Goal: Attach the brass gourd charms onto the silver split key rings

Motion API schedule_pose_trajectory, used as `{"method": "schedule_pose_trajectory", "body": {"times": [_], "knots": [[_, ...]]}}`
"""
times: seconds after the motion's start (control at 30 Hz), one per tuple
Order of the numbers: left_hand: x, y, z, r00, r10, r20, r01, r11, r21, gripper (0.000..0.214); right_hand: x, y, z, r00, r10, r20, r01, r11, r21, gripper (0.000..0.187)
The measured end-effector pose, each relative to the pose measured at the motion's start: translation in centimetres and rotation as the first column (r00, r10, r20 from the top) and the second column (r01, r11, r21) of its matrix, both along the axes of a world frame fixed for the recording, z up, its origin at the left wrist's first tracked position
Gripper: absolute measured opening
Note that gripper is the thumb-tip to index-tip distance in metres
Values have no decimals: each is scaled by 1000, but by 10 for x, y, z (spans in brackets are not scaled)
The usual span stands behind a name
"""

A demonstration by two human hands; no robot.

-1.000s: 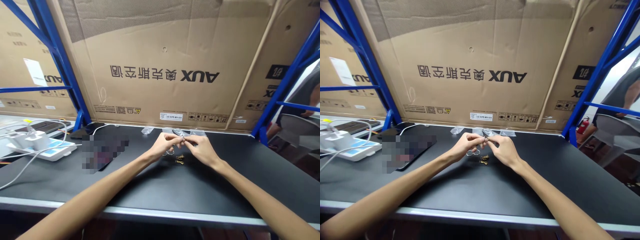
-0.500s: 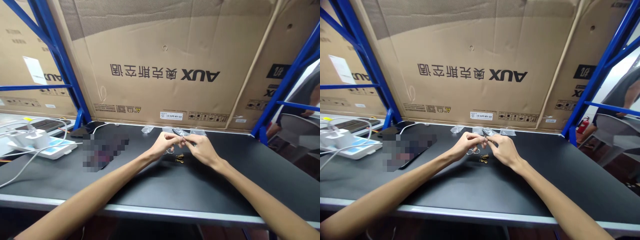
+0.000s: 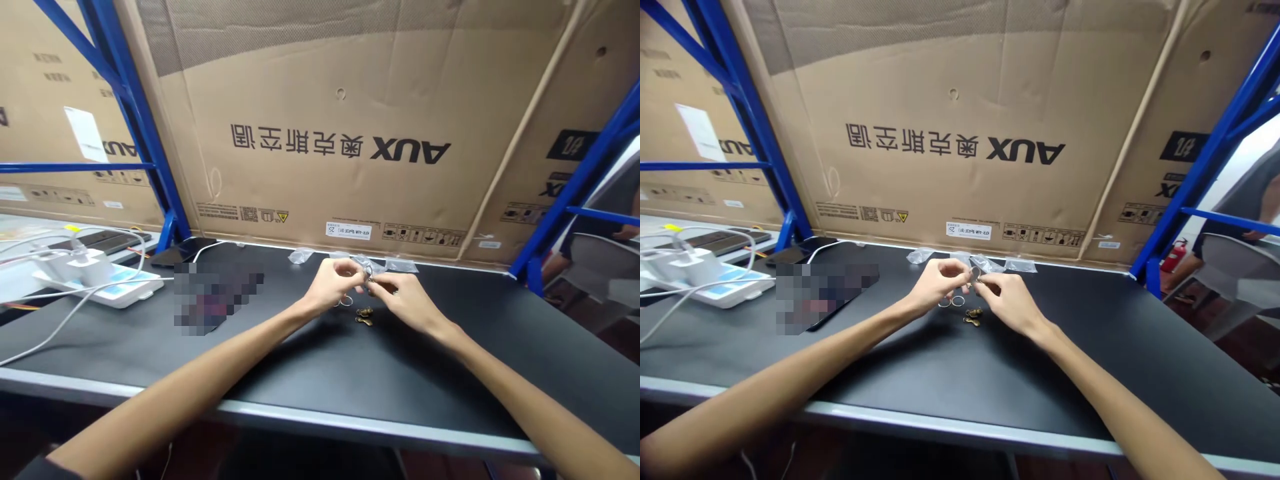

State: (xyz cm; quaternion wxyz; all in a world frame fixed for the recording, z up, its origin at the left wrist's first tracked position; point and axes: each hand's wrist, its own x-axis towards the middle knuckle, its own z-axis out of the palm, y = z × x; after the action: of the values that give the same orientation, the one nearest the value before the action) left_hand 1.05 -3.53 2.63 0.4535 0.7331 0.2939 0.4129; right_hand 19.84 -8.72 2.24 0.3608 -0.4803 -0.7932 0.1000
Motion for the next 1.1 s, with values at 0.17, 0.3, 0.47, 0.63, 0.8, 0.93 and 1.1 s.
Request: {"method": "schedule_pose_trajectory", "body": {"times": [0.17,0.3,0.47,0.63,0.8,0.93,1.1], "knots": [[-1,0,-5,989,121,-82,-78,908,411,10,-5,-2,5,996,31,-84,-42,990,-135,40],[-2,2,-6,972,172,-160,-48,813,580,10,3,1,7,974,95,-208,-151,950,-275,38],[-8,10,-9,940,197,-278,26,772,635,16,13,0,12,836,141,-531,-428,773,-468,31],[-10,16,-11,934,275,-229,-57,747,662,16,13,4,11,855,105,-508,-371,808,-457,33],[-2,10,-11,976,97,-195,-39,959,282,36,4,6,0,965,101,-241,-160,957,-241,29],[1,8,-13,982,79,-173,-39,974,222,29,0,2,-4,989,73,-128,-95,978,-183,33],[2,6,-13,955,247,-162,-133,849,511,23,-4,4,-4,925,116,-363,-265,880,-394,34]]}}
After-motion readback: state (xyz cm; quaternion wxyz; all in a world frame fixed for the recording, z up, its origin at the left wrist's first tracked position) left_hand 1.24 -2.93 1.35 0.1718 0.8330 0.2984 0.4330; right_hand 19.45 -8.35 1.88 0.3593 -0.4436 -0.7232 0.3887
